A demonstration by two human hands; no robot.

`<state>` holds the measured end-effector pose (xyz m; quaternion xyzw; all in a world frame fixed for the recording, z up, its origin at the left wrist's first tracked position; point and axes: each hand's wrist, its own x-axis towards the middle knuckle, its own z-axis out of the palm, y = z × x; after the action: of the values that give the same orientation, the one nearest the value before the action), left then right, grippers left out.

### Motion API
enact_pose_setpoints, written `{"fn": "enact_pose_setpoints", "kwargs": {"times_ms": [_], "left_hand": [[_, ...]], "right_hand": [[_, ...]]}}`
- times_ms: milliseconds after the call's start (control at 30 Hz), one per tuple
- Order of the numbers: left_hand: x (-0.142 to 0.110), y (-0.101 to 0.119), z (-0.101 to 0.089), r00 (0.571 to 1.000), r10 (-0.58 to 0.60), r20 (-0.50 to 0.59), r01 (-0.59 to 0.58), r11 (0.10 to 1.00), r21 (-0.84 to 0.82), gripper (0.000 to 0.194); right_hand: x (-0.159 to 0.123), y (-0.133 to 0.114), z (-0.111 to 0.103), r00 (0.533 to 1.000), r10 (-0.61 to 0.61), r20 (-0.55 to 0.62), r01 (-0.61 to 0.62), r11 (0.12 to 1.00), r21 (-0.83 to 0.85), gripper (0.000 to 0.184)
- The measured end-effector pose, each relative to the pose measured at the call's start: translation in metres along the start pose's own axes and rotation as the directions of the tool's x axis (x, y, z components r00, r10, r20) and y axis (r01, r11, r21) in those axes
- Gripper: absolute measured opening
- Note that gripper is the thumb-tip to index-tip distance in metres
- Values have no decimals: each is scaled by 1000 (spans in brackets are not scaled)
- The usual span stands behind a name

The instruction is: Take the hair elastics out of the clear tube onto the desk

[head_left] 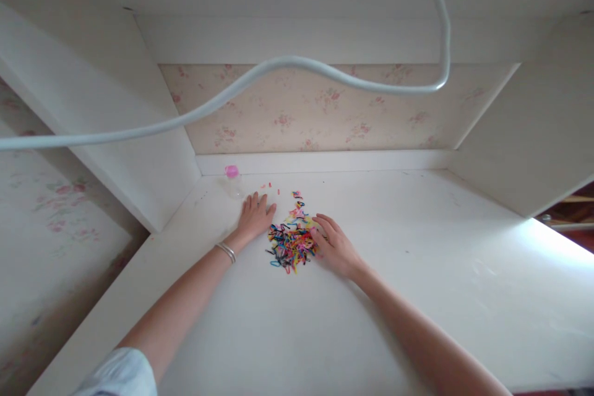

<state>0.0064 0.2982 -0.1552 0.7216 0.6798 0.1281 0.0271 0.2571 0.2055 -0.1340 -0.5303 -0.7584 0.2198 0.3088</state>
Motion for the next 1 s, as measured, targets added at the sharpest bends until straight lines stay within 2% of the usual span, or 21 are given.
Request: {"fn": "enact_pose_setpoints", "kwargs": {"times_ms": [133, 233, 333, 433, 600, 733, 867, 1000], "left_hand": [[40, 4, 6, 1000, -28, 13, 29, 999, -40, 65], [65, 3, 9, 999, -8, 31, 10, 998, -64, 63], [82, 1, 11, 997, 48, 58, -43, 996, -82, 59], [88, 0, 10, 990, 125, 62, -118, 988, -95, 49], [83, 2, 1, 970, 243, 32, -238, 965, -110, 38], [71, 6, -5, 949, 314, 34, -305, 939, -160, 34], [53, 11, -12, 926, 373, 51, -349, 901, -259, 36], [30, 15, -20, 915, 399, 51, -350, 853, -387, 36]], "right_hand": [[17, 10, 2, 999, 37, -19, -37, 999, 29, 47], [43, 17, 1, 998, 59, 21, -58, 996, -70, 47], [75, 23, 4, 993, 87, 76, -72, 982, -175, 48], [106, 26, 13, 990, 61, 127, -33, 976, -215, 48], [142, 18, 34, 976, 9, 219, 48, 966, -253, 46], [153, 8, 40, 976, 5, 219, 49, 969, -240, 44], [143, 2, 31, 967, 5, 256, 43, 983, -179, 40], [113, -5, 22, 955, -22, 296, 50, 995, -89, 41]]}}
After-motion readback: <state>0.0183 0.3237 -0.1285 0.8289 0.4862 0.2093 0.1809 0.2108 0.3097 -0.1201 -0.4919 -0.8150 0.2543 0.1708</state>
